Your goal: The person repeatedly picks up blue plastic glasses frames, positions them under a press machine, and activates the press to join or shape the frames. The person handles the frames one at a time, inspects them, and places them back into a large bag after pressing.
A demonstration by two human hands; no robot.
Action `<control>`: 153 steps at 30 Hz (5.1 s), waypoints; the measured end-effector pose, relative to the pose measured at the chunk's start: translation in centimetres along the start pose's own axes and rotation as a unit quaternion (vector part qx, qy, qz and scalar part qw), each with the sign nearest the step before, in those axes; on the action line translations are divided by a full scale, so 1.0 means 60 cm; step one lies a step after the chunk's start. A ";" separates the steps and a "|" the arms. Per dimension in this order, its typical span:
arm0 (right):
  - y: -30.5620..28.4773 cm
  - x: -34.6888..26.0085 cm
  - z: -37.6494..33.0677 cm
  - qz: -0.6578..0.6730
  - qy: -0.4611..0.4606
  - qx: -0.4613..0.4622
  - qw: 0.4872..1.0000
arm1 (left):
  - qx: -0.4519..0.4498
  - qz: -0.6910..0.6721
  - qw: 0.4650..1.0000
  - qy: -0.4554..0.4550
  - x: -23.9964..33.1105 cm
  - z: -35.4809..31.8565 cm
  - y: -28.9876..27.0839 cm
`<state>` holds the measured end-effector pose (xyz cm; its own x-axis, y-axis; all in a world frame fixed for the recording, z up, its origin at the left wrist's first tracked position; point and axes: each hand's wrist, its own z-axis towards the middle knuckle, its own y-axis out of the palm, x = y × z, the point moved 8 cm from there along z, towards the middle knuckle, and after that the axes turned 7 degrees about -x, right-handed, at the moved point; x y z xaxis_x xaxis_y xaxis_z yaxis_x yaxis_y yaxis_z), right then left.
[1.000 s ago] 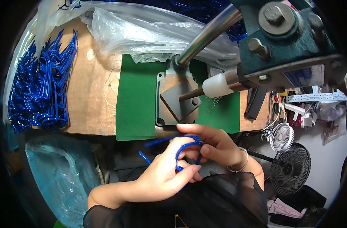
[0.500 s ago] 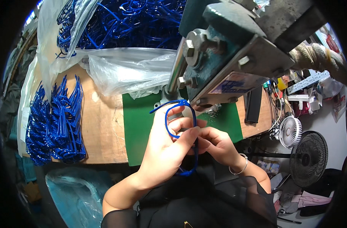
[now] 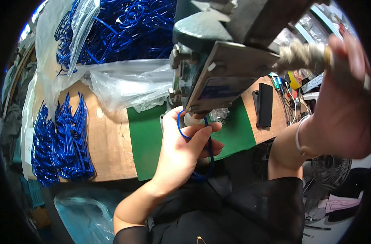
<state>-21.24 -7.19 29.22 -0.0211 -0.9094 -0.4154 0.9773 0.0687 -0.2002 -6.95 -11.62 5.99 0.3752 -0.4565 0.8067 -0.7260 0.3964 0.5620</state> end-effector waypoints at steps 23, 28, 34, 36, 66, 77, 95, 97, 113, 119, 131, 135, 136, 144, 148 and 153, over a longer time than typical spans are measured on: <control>0.032 0.143 -0.270 -0.332 0.289 -0.135 0.887 | -0.037 -0.052 0.998 0.028 0.019 -0.042 -0.045; 0.058 0.236 -0.477 -0.406 0.395 -0.244 0.787 | -0.038 -0.109 0.993 0.015 0.005 -0.038 -0.067; 0.079 0.238 -0.503 -0.477 0.333 -0.257 0.771 | 0.052 0.423 0.903 0.052 0.021 -0.047 -0.201; 0.079 0.244 -0.500 -0.440 0.354 -0.210 0.798 | 0.033 0.633 0.772 -0.031 -0.018 -0.059 -0.269; 0.069 0.242 -0.502 -0.448 0.348 -0.169 0.806 | 0.255 0.726 0.500 0.397 0.409 0.339 -0.165; 0.062 0.235 -0.497 -0.443 0.348 -0.127 0.816 | 0.123 0.385 0.831 0.382 0.379 0.195 -0.213; 0.058 0.237 -0.509 -0.433 0.359 -0.155 0.812 | 0.245 0.707 0.523 0.407 0.274 -0.101 -0.106; 0.059 0.239 -0.501 -0.412 0.392 -0.185 0.801 | 0.201 0.681 0.575 0.407 0.241 -0.115 -0.107; 0.010 0.263 -0.552 -0.294 0.546 -0.076 0.781 | 0.196 0.143 0.960 0.142 0.080 -0.128 -0.185; 0.022 0.266 -0.550 -0.343 0.510 -0.110 0.781 | 0.184 0.058 0.964 0.181 0.014 -0.095 -0.131; 0.023 0.267 -0.548 -0.333 0.496 -0.131 0.791 | 0.059 0.098 0.982 0.151 -0.045 -0.072 -0.086; 0.030 0.267 -0.541 -0.346 0.486 -0.132 0.792 | 0.054 0.084 0.981 0.165 -0.058 -0.075 -0.080; 0.030 0.267 -0.542 -0.355 0.483 -0.135 0.789 | 0.050 0.089 0.981 0.167 -0.060 -0.074 -0.079; 0.058 0.220 -0.416 -0.129 0.538 -0.090 0.828 | 0.000 0.172 0.968 0.184 -0.063 -0.082 -0.061; 0.192 0.147 -0.291 -0.066 0.302 -0.260 0.915 | 0.009 0.106 0.975 0.196 -0.062 -0.087 -0.050; 0.208 0.156 -0.287 -0.062 0.249 -0.253 0.933 | 0.022 0.136 0.973 0.185 -0.056 -0.097 -0.064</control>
<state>-12.84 -7.78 7.53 -0.3462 -0.6280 -0.6970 0.7396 0.2744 -0.6146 -2.06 -6.97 2.16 0.3415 -0.0187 0.9397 -0.8480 0.4250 0.3166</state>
